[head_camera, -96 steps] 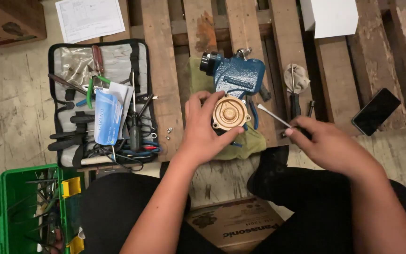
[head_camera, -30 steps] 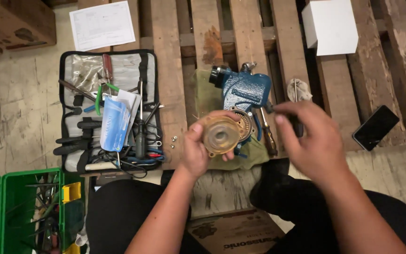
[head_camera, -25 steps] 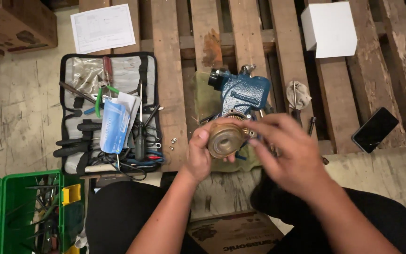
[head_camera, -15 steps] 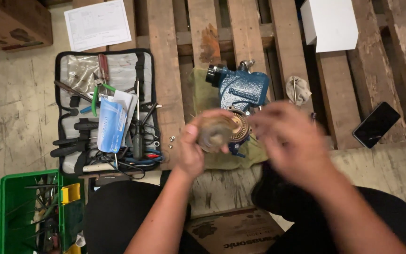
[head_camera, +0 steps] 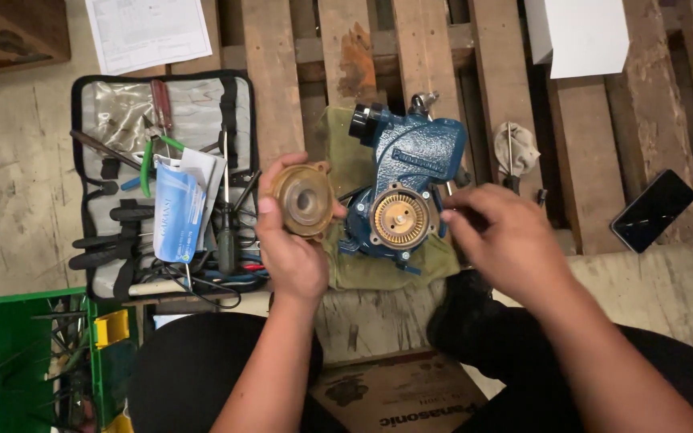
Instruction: Disassembling a blue mechanical pump component to inspect internal gears and diaphragm using a screwdriver and pliers.
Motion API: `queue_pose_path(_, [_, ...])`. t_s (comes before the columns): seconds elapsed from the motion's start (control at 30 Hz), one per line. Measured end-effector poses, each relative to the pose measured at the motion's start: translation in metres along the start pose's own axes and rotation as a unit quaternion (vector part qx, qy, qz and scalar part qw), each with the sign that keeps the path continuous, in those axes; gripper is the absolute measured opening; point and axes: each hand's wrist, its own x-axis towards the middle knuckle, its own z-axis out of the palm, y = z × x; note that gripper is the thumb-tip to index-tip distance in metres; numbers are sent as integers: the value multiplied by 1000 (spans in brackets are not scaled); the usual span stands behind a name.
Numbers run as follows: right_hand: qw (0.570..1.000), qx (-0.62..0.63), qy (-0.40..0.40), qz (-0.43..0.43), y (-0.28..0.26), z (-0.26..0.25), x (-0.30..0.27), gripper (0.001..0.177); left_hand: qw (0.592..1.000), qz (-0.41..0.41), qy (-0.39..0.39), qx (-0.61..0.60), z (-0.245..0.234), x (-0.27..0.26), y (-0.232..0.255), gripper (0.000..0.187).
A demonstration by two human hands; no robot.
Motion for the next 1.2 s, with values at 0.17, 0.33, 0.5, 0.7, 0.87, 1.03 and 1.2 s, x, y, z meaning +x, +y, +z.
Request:
queue_pose_path(0.17, [998,28,53,-18,-1,28,8,14,999,10,-24,34,1,1,-5,60])
queue_pose_path(0.33, [995,-36,84,-36,1,42,10,15,999,10,-26,34,1,2,-10,60])
queue_pose_path(0.5, [967,-201,128,-92,-12,45,11,16,999,3,-36,28,0,4,-9,59])
queue_pose_path(0.7, [973,-189,110,-79,-17,43,8,18,999,-4,-34,24,-1,2,-4,59])
queue_pose_path(0.87, [971,-192,118,-82,-17,42,8,15,999,-2,-31,19,-1,2,-1,57])
queue_pose_path(1.03, [976,-165,119,-78,-16,42,8,12,999,-7,-36,21,0,1,0,56])
queue_pose_path(1.2, [979,-162,109,-61,-19,35,6,11,999,-10,-41,23,0,1,2,56])
